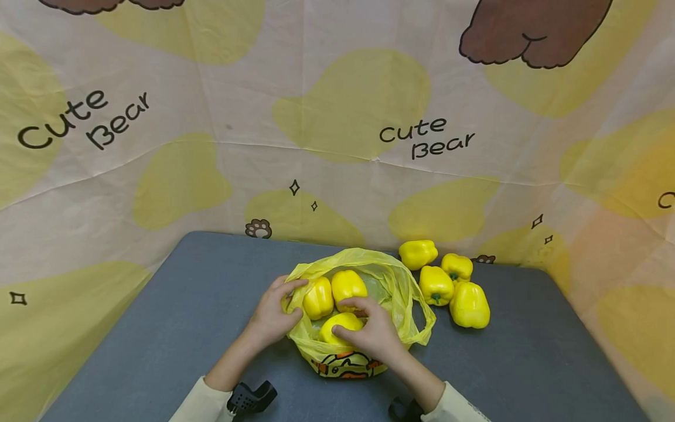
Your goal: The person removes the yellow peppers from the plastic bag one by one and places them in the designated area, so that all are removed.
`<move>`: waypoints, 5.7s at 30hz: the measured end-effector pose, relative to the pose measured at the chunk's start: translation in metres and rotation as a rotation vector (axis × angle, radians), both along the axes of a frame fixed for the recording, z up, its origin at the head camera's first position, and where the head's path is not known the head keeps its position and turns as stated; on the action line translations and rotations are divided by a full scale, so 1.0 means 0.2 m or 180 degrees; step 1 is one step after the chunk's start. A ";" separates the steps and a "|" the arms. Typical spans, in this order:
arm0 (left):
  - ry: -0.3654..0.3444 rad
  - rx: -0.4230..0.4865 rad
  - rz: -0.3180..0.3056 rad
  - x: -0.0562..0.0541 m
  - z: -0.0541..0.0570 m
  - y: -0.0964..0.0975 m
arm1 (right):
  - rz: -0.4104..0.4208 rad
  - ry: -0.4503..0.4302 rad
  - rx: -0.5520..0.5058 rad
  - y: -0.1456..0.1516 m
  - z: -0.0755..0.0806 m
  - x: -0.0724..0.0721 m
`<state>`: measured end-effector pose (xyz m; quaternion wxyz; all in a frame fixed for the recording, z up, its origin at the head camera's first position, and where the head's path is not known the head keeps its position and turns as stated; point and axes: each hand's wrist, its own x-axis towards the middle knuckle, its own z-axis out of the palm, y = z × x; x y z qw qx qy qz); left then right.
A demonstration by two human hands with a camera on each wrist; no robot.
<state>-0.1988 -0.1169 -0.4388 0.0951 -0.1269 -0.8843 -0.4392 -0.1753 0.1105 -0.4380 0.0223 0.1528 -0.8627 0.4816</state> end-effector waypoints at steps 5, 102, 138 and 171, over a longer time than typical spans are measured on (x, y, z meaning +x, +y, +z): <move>-0.0013 -0.0007 0.0001 0.00 0.00 0.00 | -0.0002 -0.0008 0.0103 0.00 -0.01 0.00; -0.0012 0.0032 0.0001 0.00 0.01 -0.02 | -0.0612 0.0614 -0.0068 0.41 0.34 -0.02; -0.0161 0.0041 0.0019 0.00 0.01 -0.02 | -0.0898 0.0516 0.0395 0.86 0.28 0.12; -0.0073 0.0014 -0.0007 0.00 0.01 -0.02 | -0.0764 0.0319 0.1129 0.85 0.11 0.08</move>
